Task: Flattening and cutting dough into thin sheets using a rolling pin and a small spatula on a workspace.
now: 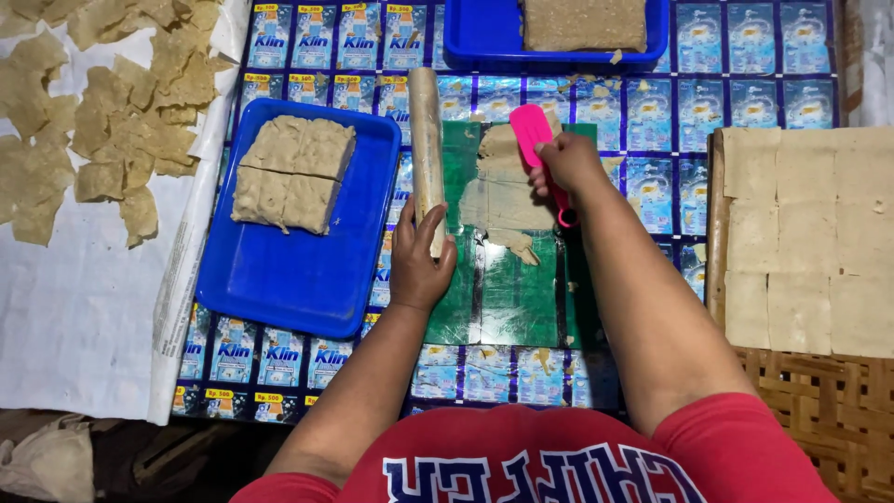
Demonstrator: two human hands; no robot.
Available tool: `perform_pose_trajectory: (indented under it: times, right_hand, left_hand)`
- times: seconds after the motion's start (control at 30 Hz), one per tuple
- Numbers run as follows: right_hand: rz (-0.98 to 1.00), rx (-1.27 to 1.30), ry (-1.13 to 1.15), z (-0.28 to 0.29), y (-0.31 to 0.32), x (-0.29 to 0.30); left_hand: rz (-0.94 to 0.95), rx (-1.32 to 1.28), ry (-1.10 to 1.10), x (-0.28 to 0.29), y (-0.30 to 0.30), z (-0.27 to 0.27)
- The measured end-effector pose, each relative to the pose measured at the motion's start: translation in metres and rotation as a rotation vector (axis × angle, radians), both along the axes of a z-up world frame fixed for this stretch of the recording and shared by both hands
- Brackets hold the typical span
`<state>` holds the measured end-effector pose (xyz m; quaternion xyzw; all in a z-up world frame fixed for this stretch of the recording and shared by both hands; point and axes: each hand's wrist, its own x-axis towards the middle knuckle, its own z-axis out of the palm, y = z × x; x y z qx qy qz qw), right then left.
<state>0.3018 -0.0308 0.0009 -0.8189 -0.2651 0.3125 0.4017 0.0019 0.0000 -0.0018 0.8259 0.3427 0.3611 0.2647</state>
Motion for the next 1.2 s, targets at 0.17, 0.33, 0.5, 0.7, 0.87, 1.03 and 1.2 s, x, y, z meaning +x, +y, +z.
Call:
perform_pose_trajectory:
  times: [0.17,0.33,0.5,0.7,0.87,1.03,1.2]
  right_hand:
    - [-0.050,-0.040,0.119,0.009,-0.032,-0.009]
    - [-0.119,-0.036,0.199,0.018,-0.098,-0.020]
    - [0.019,-0.357,-0.406,0.061,-0.165,-0.040]
    - [0.157,-0.582,-0.688,0.097,-0.193,-0.095]
    - [0.256,-0.544,-0.795,0.045,-0.179,-0.077]
    - [0.268,-0.443,-1.000,0.014,-0.139,-0.054]
    - [0.242,-0.465,-1.296,0.041,-0.117,-0.059]
  left_hand:
    - [0.014,0.015,0.003,0.001,0.003,-0.001]
    - [0.004,0.036,-0.005,-0.001,0.001,-0.002]
    - [0.034,0.102,0.040,-0.001,-0.001,0.004]
    - [-0.108,0.016,0.234,0.019,-0.022,0.069]
    - [-0.320,0.017,0.252,0.057,-0.036,0.034]
    - [-0.282,0.032,0.323,0.109,-0.038,0.005]
    - [-0.143,0.044,0.200,0.138,-0.031,-0.014]
